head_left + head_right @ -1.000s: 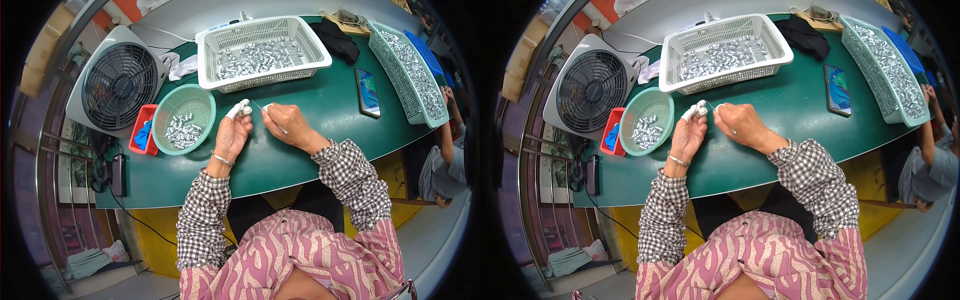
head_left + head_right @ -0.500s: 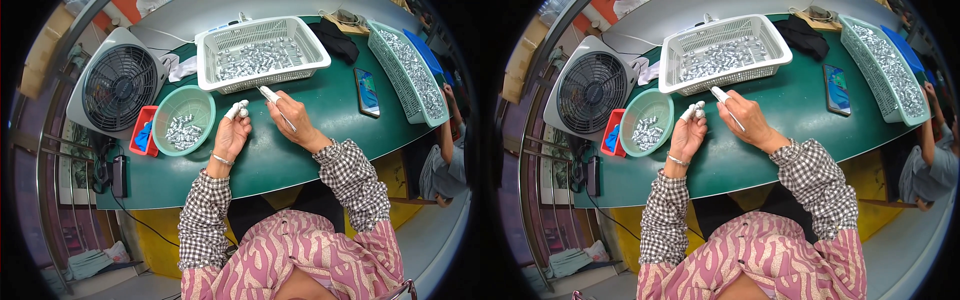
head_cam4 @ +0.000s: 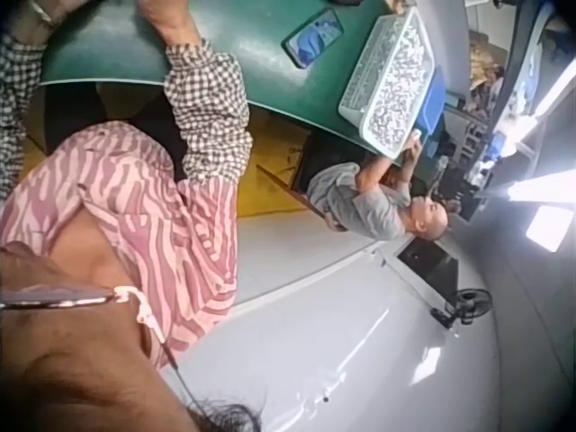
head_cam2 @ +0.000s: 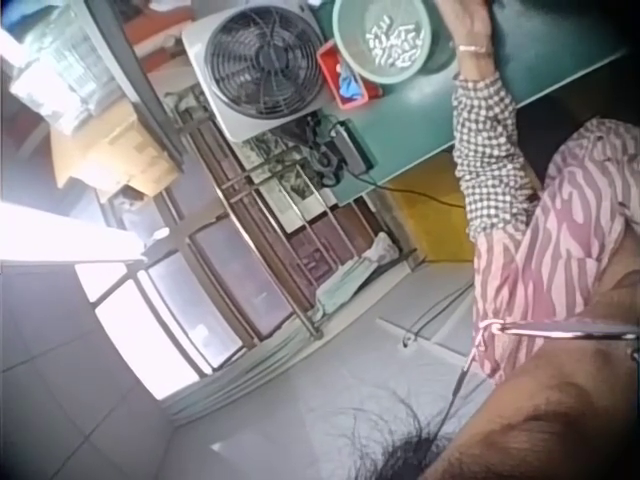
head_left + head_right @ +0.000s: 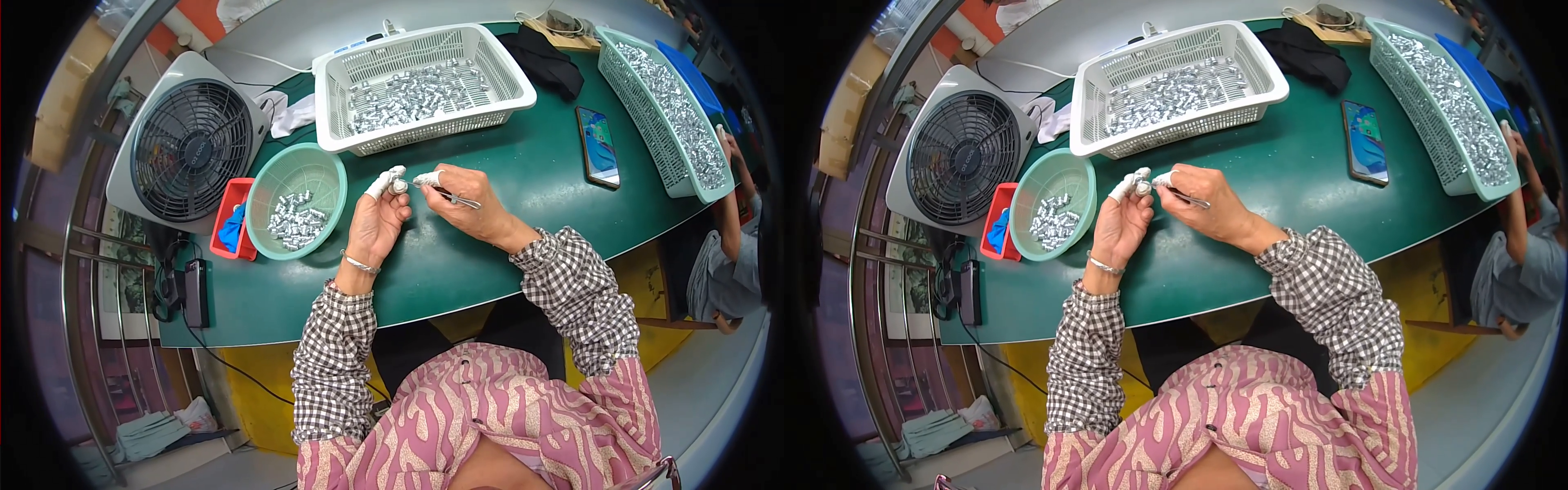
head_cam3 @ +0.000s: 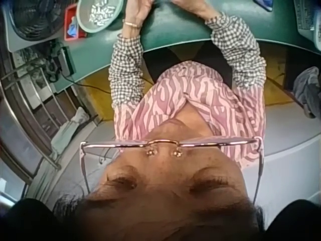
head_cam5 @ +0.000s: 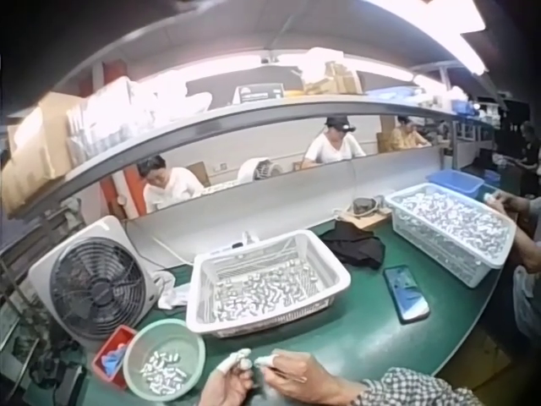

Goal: Assembling small white plastic and metal electronic components at a factory manual workstation.

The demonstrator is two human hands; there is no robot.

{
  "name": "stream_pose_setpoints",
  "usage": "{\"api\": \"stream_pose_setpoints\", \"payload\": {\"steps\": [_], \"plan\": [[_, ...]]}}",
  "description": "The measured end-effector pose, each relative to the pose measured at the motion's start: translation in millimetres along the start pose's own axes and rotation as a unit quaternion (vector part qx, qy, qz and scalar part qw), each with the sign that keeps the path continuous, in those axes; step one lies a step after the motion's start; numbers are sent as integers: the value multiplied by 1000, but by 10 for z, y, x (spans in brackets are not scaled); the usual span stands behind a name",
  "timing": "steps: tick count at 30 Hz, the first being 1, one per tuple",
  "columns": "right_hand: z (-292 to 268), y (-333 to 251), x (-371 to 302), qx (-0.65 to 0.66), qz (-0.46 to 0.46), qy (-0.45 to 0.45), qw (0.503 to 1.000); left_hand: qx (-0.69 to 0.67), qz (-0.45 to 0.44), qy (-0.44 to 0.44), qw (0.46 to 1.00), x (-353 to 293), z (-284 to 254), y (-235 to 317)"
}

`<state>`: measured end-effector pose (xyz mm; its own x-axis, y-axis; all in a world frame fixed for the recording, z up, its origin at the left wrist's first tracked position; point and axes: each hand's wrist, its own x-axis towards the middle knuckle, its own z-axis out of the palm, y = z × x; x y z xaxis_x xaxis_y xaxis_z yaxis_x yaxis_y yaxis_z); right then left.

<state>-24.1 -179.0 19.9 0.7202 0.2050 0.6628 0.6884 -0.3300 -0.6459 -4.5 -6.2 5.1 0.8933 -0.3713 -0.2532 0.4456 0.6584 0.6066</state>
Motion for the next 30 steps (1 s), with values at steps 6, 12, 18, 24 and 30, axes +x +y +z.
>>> {"api": "stream_pose_setpoints", "payload": {"steps": [6,12,18,24,30], "plan": [[27,-1,14,6,2,8,1000,29,-1,-11,1000,-7,18,-11],[17,-5,21,23,18,29,999,129,50,-24,990,-98,138,-5],[-70,105,43,75,67,-46,994,159,48,-26,986,-108,168,28],[-122,17,89,195,192,-88,958,240,51,-10,969,-95,117,56],[-187,36,131,204,241,-26,949,263,137,51,954,-76,152,74]]}}
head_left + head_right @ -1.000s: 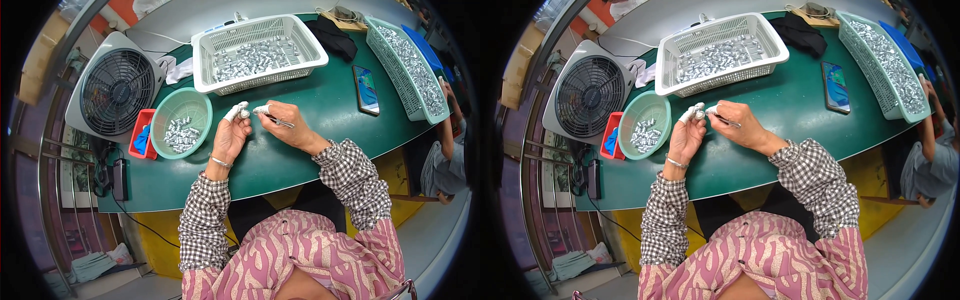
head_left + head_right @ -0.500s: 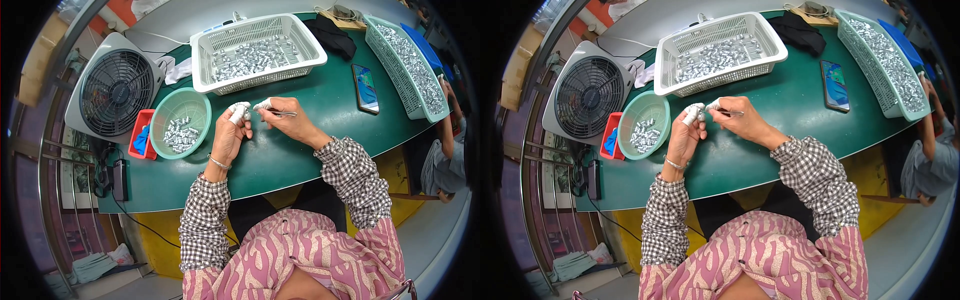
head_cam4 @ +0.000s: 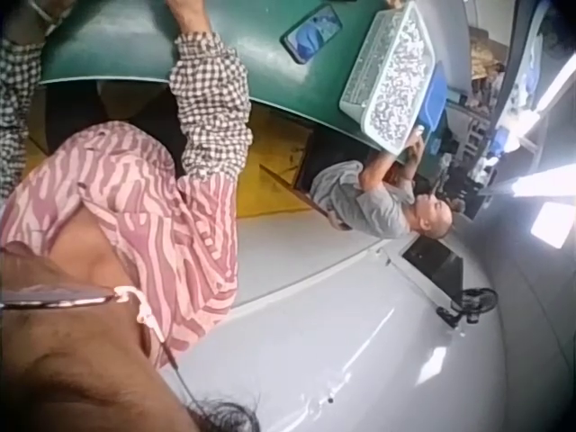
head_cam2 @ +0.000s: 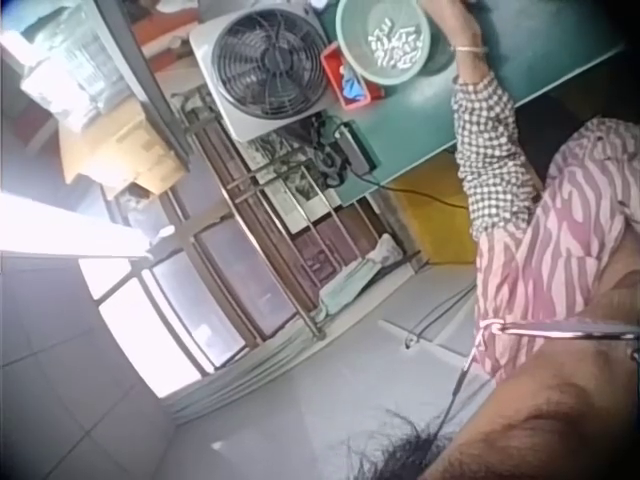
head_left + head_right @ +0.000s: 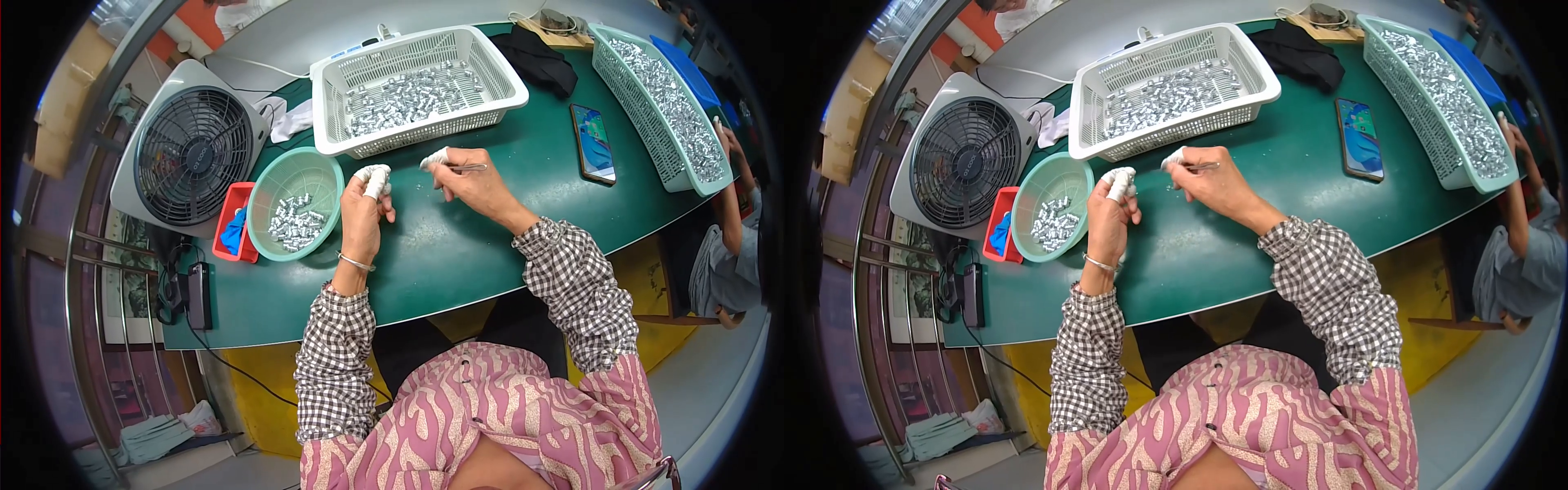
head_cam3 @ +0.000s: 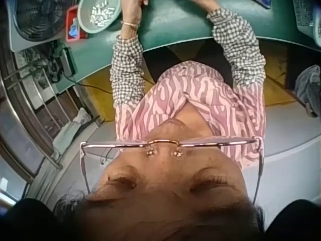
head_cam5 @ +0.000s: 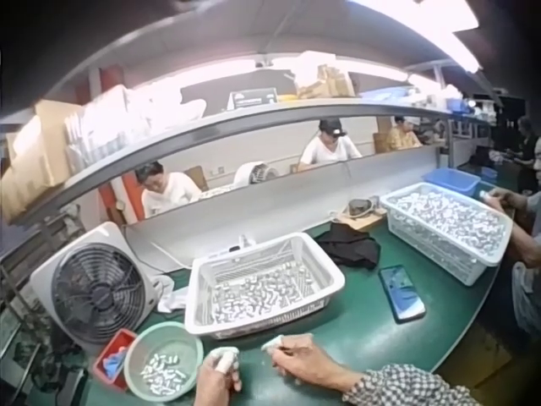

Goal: Assembling small white plastic and metal electronic components at a factory manual workstation.

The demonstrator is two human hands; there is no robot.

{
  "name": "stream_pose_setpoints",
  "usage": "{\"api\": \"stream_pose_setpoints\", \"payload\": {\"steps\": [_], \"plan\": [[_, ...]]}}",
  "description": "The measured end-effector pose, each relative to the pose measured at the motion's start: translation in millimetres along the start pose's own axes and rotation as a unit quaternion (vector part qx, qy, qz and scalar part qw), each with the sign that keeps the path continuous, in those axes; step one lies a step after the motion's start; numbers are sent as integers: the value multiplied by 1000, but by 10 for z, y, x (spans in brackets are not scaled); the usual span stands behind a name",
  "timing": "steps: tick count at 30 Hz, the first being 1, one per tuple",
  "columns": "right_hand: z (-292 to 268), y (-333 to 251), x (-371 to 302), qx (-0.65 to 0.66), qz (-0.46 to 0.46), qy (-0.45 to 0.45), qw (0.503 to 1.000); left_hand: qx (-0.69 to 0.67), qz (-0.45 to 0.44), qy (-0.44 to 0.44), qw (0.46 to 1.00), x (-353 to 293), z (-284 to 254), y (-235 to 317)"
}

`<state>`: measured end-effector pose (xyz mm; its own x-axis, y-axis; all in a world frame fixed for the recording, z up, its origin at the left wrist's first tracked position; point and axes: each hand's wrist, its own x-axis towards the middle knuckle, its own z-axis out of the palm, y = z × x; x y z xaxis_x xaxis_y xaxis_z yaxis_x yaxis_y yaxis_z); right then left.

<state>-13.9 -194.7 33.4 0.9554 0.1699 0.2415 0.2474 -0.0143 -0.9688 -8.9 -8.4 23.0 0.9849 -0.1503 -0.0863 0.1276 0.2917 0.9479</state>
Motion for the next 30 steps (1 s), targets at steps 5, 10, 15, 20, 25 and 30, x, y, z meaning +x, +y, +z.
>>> {"api": "stream_pose_setpoints", "payload": {"steps": [5,10,15,20,25,30], "plan": [[-87,130,76,-69,-43,93,992,407,250,-4,879,23,-29,-141],[-64,169,67,-150,-175,103,967,590,299,-4,750,-81,66,-157],[-63,117,35,-132,-117,84,981,664,202,-34,719,-100,126,-68],[-69,168,53,-150,-117,82,978,635,281,-1,720,43,320,235],[-24,213,76,-158,-141,78,974,608,422,90,667,447,437,394],[-62,195,31,-148,-116,55,981,642,355,100,672,716,476,311]]}}
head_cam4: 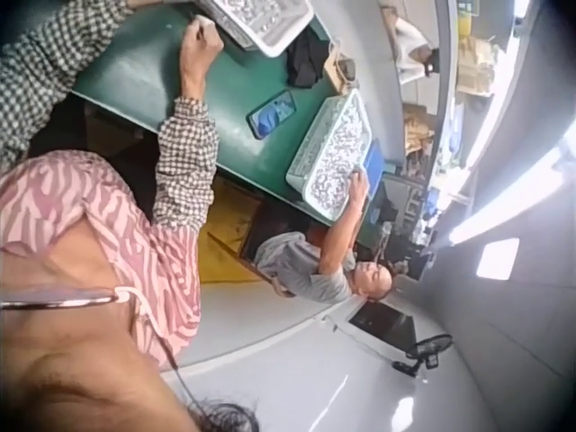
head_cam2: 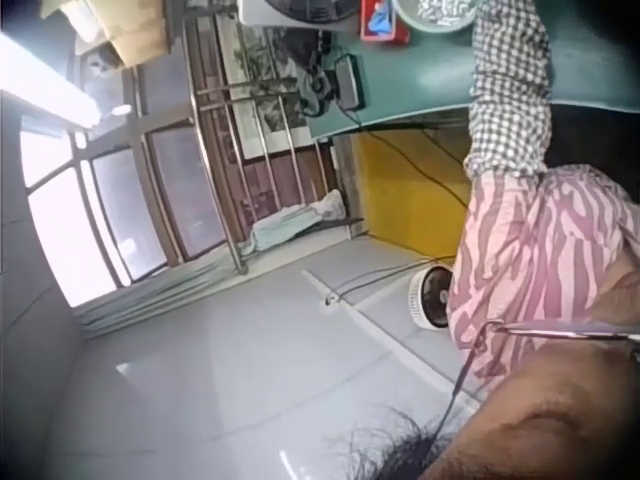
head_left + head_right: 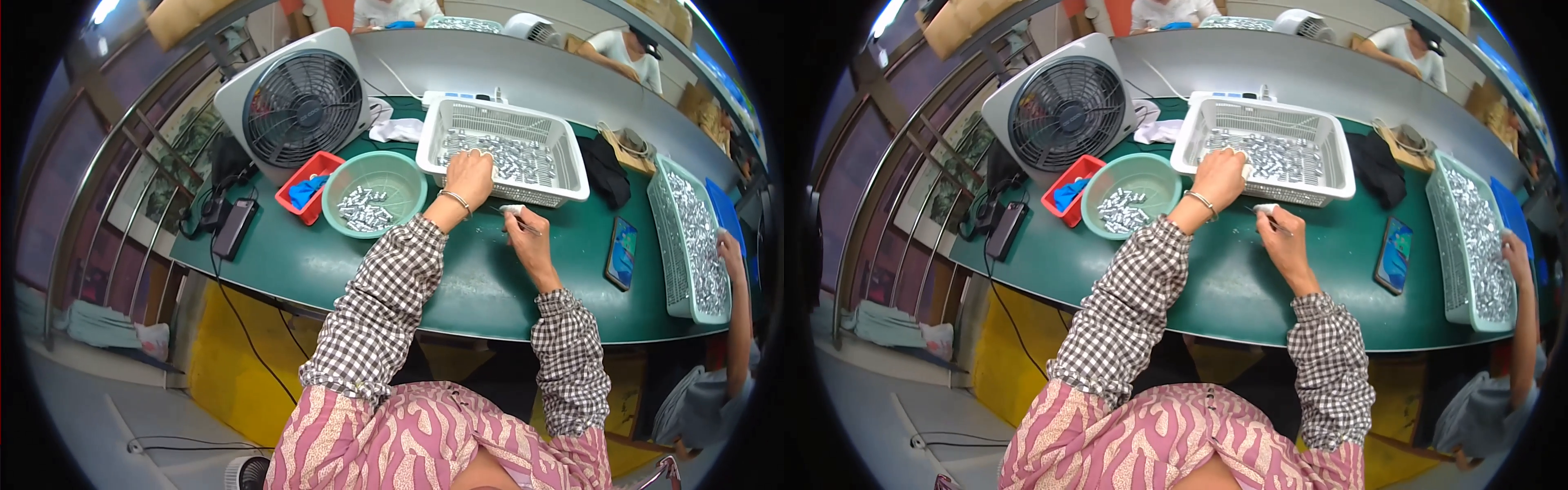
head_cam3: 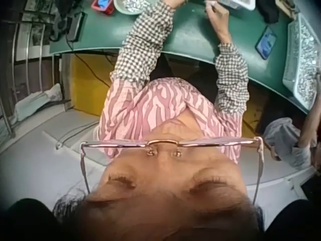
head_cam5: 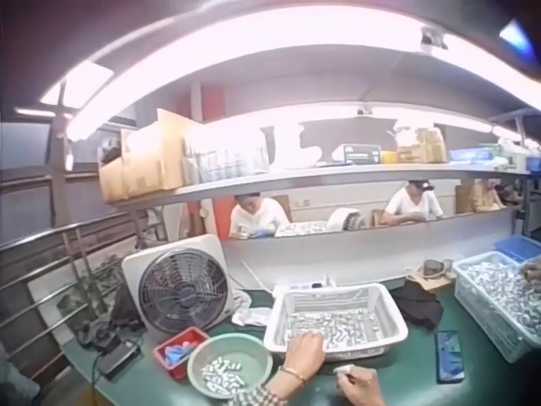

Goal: Assembling small white plastic and metal electronic components at a factory manual workstation.

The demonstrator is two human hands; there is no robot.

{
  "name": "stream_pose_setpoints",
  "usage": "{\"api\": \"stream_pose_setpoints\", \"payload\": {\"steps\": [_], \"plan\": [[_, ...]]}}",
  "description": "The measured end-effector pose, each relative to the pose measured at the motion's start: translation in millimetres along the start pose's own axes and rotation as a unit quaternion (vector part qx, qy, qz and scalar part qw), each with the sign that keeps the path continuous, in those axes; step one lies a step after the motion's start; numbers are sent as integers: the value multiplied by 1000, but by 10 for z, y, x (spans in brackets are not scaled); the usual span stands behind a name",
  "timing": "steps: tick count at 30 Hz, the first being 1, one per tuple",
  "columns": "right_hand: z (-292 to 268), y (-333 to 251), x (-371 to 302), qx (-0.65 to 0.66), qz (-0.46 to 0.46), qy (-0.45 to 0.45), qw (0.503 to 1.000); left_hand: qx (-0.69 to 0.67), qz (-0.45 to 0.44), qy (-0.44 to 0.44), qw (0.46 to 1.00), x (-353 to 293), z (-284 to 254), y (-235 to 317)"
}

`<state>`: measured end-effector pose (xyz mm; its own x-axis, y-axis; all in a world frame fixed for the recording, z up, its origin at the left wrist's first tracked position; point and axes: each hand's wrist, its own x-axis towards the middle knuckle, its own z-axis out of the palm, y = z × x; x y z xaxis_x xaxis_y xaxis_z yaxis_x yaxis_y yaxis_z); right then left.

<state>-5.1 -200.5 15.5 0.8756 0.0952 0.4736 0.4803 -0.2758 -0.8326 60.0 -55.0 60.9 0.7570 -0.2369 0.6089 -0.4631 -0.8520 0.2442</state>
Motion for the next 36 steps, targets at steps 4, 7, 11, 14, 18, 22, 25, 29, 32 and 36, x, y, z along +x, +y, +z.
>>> {"api": "stream_pose_setpoints", "payload": {"steps": [4,7,11,14,18,22,25,29,32,36], "plan": [[15,25,26,-13,-10,4,1000,-9,1,50,999,-29,-206,-265],[19,43,15,-28,-38,7,999,-17,-65,37,997,-154,-562,-613],[22,74,15,-49,-56,-12,997,66,-146,-125,979,-399,-857,-1049],[7,152,5,-71,-67,-14,995,96,-147,-198,964,-613,-780,-1252],[58,79,-3,-64,-70,-14,995,155,-136,-215,955,-751,-654,-1416],[50,63,-10,-57,-41,4,998,124,-139,-210,960,-636,-754,-1215],[57,-42,-3,-51,-54,18,997,-37,-161,-95,982,-552,-852,-966],[0,-94,4,-76,-99,34,992,-487,-260,-201,809,-603,-916,-384],[38,-101,16,-86,-120,41,988,-693,-285,-241,616,-794,-629,-225],[13,-110,3,-83,-121,63,987,-781,-362,-178,477,-878,-127,-306]]}}
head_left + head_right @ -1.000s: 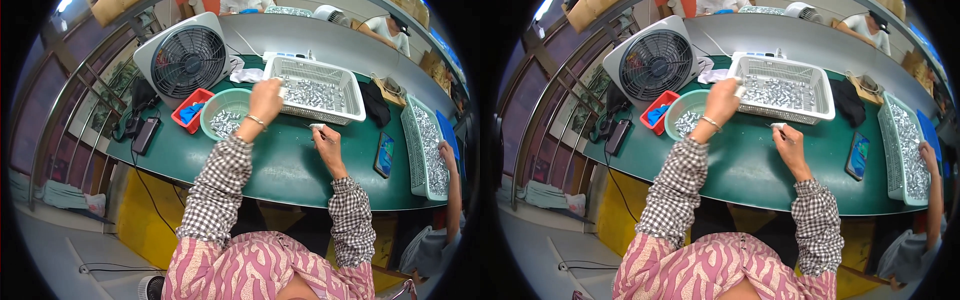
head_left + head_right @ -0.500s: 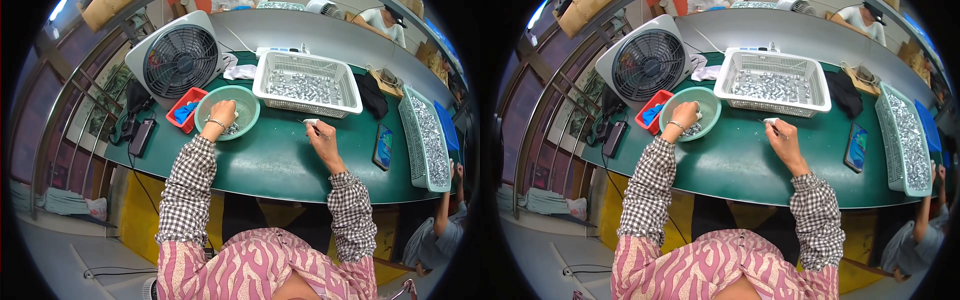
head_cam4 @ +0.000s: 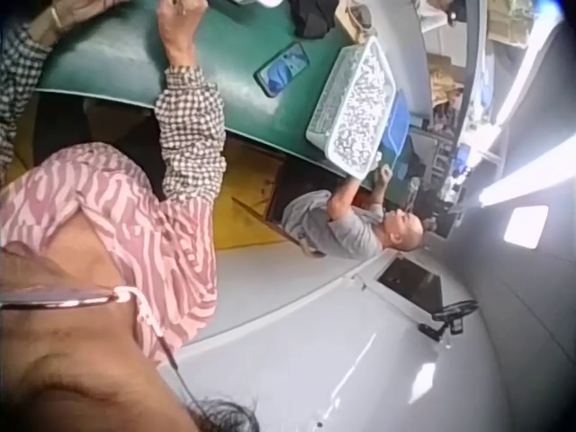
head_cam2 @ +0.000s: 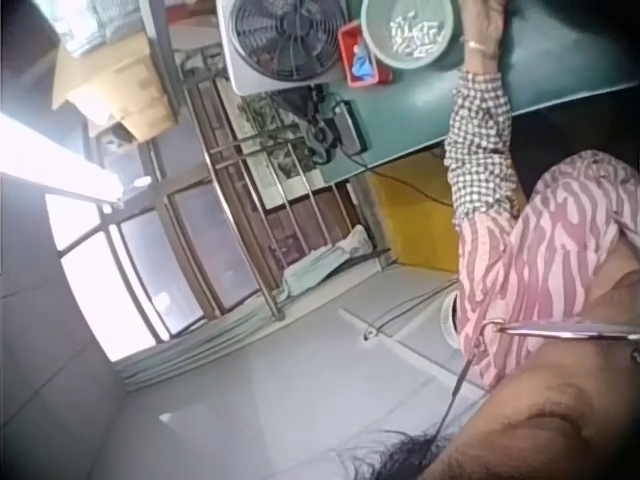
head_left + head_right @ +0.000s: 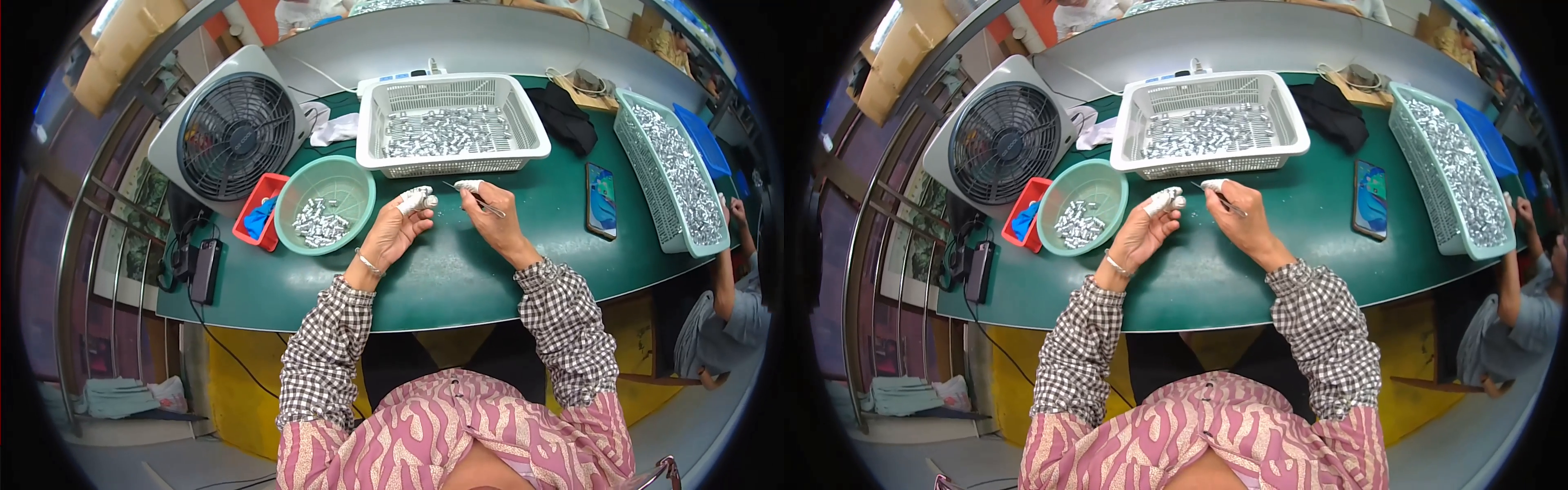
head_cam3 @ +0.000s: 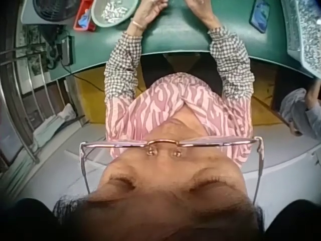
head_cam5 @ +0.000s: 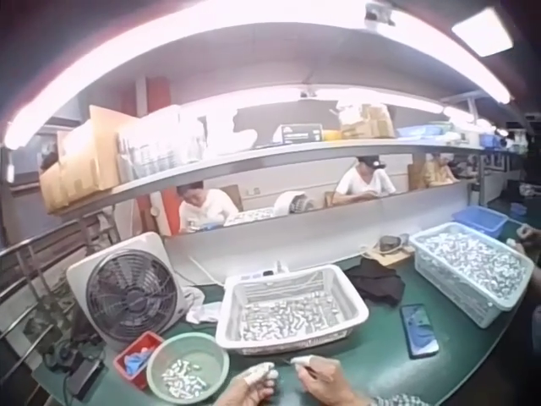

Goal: Assembling small white plastic and metal electronic components at a factory manual workstation.

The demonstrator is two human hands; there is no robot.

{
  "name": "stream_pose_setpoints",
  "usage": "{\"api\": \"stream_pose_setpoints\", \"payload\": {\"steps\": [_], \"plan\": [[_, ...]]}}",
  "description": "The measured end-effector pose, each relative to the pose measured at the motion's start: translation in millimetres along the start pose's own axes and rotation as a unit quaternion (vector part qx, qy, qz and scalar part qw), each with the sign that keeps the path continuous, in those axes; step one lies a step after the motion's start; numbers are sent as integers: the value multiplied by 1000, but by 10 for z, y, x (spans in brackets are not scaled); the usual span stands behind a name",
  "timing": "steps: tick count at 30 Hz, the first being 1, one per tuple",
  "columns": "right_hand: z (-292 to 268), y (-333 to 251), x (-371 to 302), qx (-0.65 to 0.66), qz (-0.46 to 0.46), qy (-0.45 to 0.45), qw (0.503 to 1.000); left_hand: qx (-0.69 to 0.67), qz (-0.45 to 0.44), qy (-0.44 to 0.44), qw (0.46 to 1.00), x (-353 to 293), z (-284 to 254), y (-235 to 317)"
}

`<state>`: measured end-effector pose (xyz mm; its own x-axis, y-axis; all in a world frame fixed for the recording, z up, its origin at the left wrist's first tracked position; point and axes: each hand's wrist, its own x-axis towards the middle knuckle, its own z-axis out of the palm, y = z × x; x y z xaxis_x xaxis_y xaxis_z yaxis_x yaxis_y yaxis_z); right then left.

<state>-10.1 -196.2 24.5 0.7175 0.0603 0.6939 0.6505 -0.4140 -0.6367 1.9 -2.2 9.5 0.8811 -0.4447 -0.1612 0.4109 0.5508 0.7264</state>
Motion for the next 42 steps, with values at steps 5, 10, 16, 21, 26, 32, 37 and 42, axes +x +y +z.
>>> {"api": "stream_pose_setpoints", "payload": {"steps": [5,10,16,21,26,32,37,42], "plan": [[49,-56,-20,11,-14,-11,1000,-26,17,6,1000,72,-85,-70],[59,-95,-68,24,-51,-67,996,-14,19,-26,999,53,-43,-70],[94,-63,-72,14,-80,-49,995,-2,18,-34,999,20,-3,-84],[108,-58,-76,13,-81,-49,995,8,15,-21,1000,6,11,-86],[101,-49,-76,10,-80,-58,995,13,15,-17,1000,13,0,-86],[104,-23,-89,-4,-71,-67,995,24,22,-19,999,10,9,-85],[92,-47,-80,-46,-80,-84,992,41,29,2,999,4,45,-79],[94,-130,-101,-50,-68,-144,986,-6,1,5,1000,17,-2,-107]]}}
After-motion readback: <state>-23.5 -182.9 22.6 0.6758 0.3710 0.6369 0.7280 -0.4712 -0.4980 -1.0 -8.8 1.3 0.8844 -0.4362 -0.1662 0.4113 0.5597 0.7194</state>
